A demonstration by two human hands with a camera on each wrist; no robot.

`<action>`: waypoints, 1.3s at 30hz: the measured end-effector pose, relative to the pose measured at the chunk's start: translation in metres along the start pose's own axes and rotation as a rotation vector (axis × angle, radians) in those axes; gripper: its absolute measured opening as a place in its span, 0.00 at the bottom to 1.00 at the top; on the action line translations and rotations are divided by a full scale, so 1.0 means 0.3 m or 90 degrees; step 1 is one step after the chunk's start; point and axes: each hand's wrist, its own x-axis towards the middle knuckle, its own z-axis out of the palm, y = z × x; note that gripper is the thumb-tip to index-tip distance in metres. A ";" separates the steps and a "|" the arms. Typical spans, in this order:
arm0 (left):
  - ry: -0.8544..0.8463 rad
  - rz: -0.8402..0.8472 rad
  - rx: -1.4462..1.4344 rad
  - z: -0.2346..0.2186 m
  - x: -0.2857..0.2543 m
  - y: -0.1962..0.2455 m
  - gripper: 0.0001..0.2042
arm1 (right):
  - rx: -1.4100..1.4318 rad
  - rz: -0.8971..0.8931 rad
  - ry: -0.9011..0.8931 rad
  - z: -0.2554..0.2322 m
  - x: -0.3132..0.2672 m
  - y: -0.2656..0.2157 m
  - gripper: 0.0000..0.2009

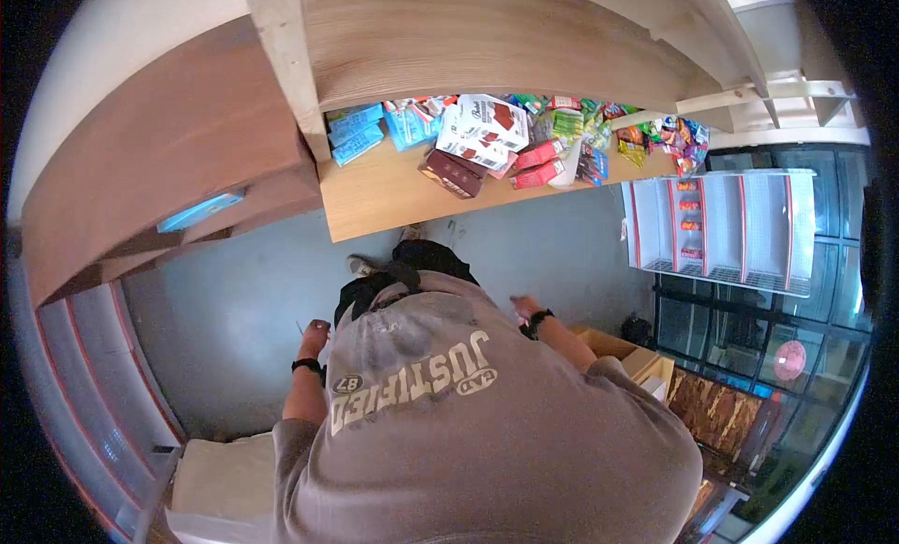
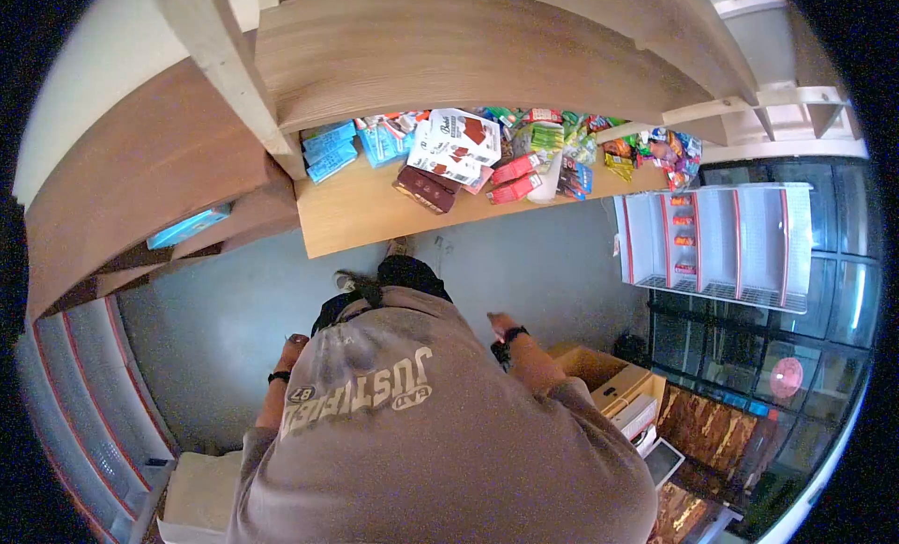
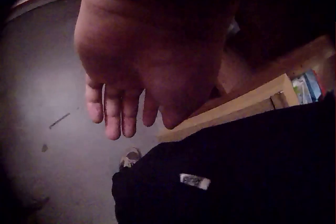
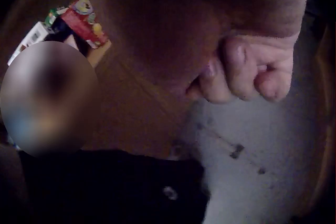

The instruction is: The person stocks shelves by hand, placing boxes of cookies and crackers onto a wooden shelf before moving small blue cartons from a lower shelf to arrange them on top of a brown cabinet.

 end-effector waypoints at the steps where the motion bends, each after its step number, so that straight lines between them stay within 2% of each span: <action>1: -0.007 0.026 -0.011 0.003 0.044 -0.006 0.13 | 0.179 0.127 -0.131 -0.378 -0.326 -0.243 0.20; 2: -0.013 0.052 -0.022 0.008 0.092 -0.009 0.13 | 0.186 0.132 -0.132 -0.347 -0.335 -0.221 0.20; 3: -0.017 0.056 -0.031 0.016 0.155 -0.008 0.14 | 0.252 0.108 -0.105 -0.242 -0.323 -0.151 0.19; 4: -0.021 0.043 0.006 0.007 0.164 0.086 0.13 | 0.319 0.084 -0.078 -0.102 -0.282 -0.049 0.18; 5: -0.008 0.124 0.073 0.005 0.192 0.144 0.13 | 0.562 0.027 -0.043 0.048 -0.198 0.079 0.17; 6: 0.007 0.207 0.141 0.001 0.217 0.198 0.13 | 0.571 0.029 -0.042 -0.006 -0.351 0.010 0.17; 7: -0.024 0.202 0.074 0.002 0.245 0.253 0.13 | 0.752 0.172 -0.012 -0.134 -0.353 -0.052 0.16; 8: -0.055 0.196 0.007 0.004 0.251 0.336 0.13 | 0.929 0.319 0.018 -0.307 -0.302 -0.183 0.14; 10: -0.102 0.227 -0.050 0.003 0.159 0.598 0.13 | 0.957 0.191 0.147 -0.450 -0.315 -0.248 0.13; 12: -0.179 0.233 -0.038 0.022 0.130 0.786 0.16 | 0.921 0.211 0.186 -0.628 -0.325 -0.322 0.13; 16: -0.190 0.293 -0.038 0.109 0.025 1.103 0.15 | 0.927 0.136 0.223 -0.826 -0.305 -0.315 0.14; 21: -0.161 0.370 -0.002 0.251 -0.018 1.345 0.17 | 0.922 0.071 0.293 -1.000 -0.315 -0.224 0.14; 23: -0.099 0.400 -0.026 0.302 -0.021 1.417 0.19 | 0.896 0.036 0.360 -1.044 -0.296 -0.173 0.14; 24: -0.090 0.397 -0.019 0.325 -0.021 1.441 0.19 | 0.903 0.027 0.353 -1.062 -0.284 -0.157 0.14; 26: -0.003 0.419 -0.038 0.358 -0.005 1.493 0.21 | 0.892 -0.084 0.394 -1.125 -0.252 -0.130 0.15; 27: 0.009 0.416 -0.031 0.371 0.014 1.506 0.21 | 0.898 -0.096 0.386 -1.182 -0.257 -0.142 0.15; 29: 0.147 0.473 -0.016 0.395 0.053 1.541 0.22 | 0.798 -0.275 0.452 -1.297 -0.260 -0.188 0.16; 31: 0.167 0.439 -0.017 0.414 0.071 1.585 0.22 | 0.769 -0.360 0.516 -1.400 -0.213 -0.239 0.19; 33: 0.186 0.406 -0.021 0.440 0.061 1.630 0.22 | 0.652 -0.376 0.610 -1.537 -0.216 -0.291 0.22; 34: 0.152 0.367 -0.054 0.455 0.034 1.665 0.22 | 0.659 -0.383 0.611 -1.586 -0.190 -0.309 0.22; 36: 0.130 0.326 -0.084 0.488 0.000 1.710 0.22 | 0.499 -0.442 0.763 -1.676 -0.127 -0.335 0.26; 37: 0.074 0.281 -0.124 0.504 -0.013 1.722 0.21 | 0.504 -0.454 0.760 -1.707 -0.090 -0.340 0.26; 39: -0.025 0.227 -0.164 0.530 -0.046 1.738 0.21 | 0.402 -0.377 0.825 -1.745 -0.004 -0.360 0.26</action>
